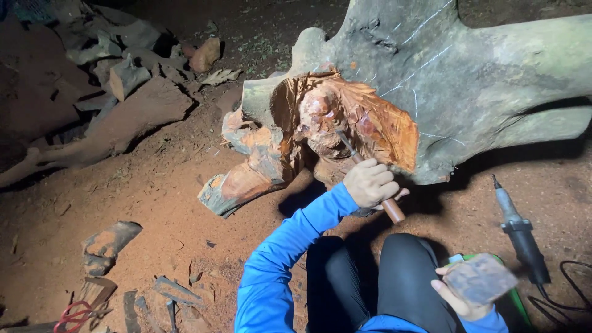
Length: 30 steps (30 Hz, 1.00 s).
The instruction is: The person carves a large piece of wood using a chisel and mallet. They repeatedly strike the chisel to shape the wood, creating a sculpture.
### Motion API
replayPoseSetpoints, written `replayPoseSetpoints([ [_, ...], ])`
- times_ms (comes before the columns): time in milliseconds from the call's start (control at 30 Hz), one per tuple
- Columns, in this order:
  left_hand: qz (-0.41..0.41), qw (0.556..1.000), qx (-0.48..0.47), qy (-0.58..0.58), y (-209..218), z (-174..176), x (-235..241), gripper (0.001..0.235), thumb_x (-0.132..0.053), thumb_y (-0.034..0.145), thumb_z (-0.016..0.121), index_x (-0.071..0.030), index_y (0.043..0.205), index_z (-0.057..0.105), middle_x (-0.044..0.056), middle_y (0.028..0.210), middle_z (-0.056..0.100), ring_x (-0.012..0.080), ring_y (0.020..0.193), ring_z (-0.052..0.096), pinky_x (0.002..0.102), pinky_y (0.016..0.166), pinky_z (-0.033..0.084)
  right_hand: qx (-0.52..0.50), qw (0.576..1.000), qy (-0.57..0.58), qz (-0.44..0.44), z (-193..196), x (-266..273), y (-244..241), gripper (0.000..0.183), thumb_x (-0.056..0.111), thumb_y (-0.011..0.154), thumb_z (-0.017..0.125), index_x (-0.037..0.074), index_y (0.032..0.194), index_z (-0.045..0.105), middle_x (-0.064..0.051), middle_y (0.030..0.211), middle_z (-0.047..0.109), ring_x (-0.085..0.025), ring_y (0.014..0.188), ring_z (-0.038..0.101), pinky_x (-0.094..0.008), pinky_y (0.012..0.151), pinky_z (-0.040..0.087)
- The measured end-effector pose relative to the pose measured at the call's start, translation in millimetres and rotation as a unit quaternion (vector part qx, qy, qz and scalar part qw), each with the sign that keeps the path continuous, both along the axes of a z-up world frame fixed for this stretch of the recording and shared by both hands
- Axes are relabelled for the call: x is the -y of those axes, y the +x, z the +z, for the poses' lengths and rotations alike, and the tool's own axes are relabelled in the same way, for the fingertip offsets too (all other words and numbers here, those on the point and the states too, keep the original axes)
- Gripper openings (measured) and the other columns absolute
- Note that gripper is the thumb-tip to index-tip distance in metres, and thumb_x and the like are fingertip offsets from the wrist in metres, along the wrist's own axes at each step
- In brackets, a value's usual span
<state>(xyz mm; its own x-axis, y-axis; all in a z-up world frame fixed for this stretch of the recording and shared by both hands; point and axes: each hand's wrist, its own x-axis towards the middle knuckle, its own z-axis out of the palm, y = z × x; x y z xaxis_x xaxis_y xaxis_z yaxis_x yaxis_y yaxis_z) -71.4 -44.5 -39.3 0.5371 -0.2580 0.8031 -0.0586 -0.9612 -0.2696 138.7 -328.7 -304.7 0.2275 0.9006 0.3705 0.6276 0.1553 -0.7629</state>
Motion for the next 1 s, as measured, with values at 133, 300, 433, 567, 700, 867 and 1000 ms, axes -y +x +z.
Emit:
replayPoseSetpoints([
  [133,-0.001,1.000,0.012,-0.004,-3,4,0,0.041,-0.025,0.100,0.065,-0.013,0.066,0.045,0.004,0.062,0.040,0.0224,0.054,0.041,0.036,0.055,0.030,0.190,0.980,0.054,-0.026,-74,-6,15,0.042,0.029,0.064,0.088,0.017,0.101,0.073,0.010,0.099,0.074,-0.015,0.106,0.063,-0.038,0.120,0.036],
  [300,-0.023,0.998,0.046,-0.037,-6,23,7,0.043,-0.024,0.099,0.065,-0.012,0.064,0.043,0.003,0.060,0.038,0.0226,0.052,0.038,0.036,0.053,0.028,-0.132,0.987,-0.056,-0.071,-2,-41,-16,0.031,0.008,0.068,0.088,0.019,0.080,0.062,-0.018,0.114,0.078,-0.023,0.095,0.079,-0.035,0.084,0.060],
  [433,-0.011,0.998,0.063,-0.025,-3,16,5,0.043,-0.021,0.099,0.065,-0.013,0.063,0.043,0.004,0.060,0.038,0.0217,0.052,0.037,0.035,0.053,0.028,0.178,0.981,-0.010,-0.078,97,-93,-42,0.020,0.029,0.069,0.081,0.023,0.081,0.066,0.013,0.100,0.069,-0.007,0.098,0.069,-0.026,0.089,0.051],
  [567,-0.028,0.998,0.046,-0.017,-6,5,5,0.042,-0.017,0.102,0.061,-0.012,0.064,0.043,0.005,0.062,0.037,0.0230,0.052,0.036,0.037,0.053,0.026,0.016,0.991,0.130,0.017,161,-93,-59,0.026,0.009,0.076,0.083,0.007,0.075,0.057,-0.013,0.087,0.071,-0.022,0.089,0.074,-0.031,0.085,0.056],
  [700,-0.027,0.998,0.046,-0.017,-9,6,3,0.042,-0.018,0.101,0.064,-0.012,0.065,0.042,0.004,0.062,0.037,0.0229,0.053,0.037,0.036,0.053,0.029,0.052,0.983,0.173,0.018,125,-103,-47,0.031,0.014,0.069,0.087,0.011,0.071,0.056,-0.006,0.074,0.069,-0.020,0.080,0.075,-0.029,0.075,0.057],
  [867,-0.024,0.997,0.067,-0.010,-4,6,1,0.044,-0.016,0.101,0.063,-0.012,0.064,0.041,0.004,0.060,0.036,0.0222,0.052,0.036,0.035,0.052,0.027,0.052,0.975,0.212,0.036,124,-103,-44,0.030,0.017,0.068,0.088,0.010,0.070,0.059,-0.008,0.080,0.072,-0.019,0.075,0.072,-0.030,0.076,0.059],
  [1000,-0.015,0.995,0.090,-0.036,-2,12,4,0.043,-0.014,0.101,0.062,-0.013,0.063,0.042,0.004,0.059,0.038,0.0213,0.051,0.036,0.035,0.051,0.027,0.036,0.991,0.127,0.033,102,-108,-29,0.024,0.011,0.078,0.078,0.013,0.071,0.055,0.000,0.070,0.061,-0.017,0.086,0.071,-0.029,0.084,0.052],
])
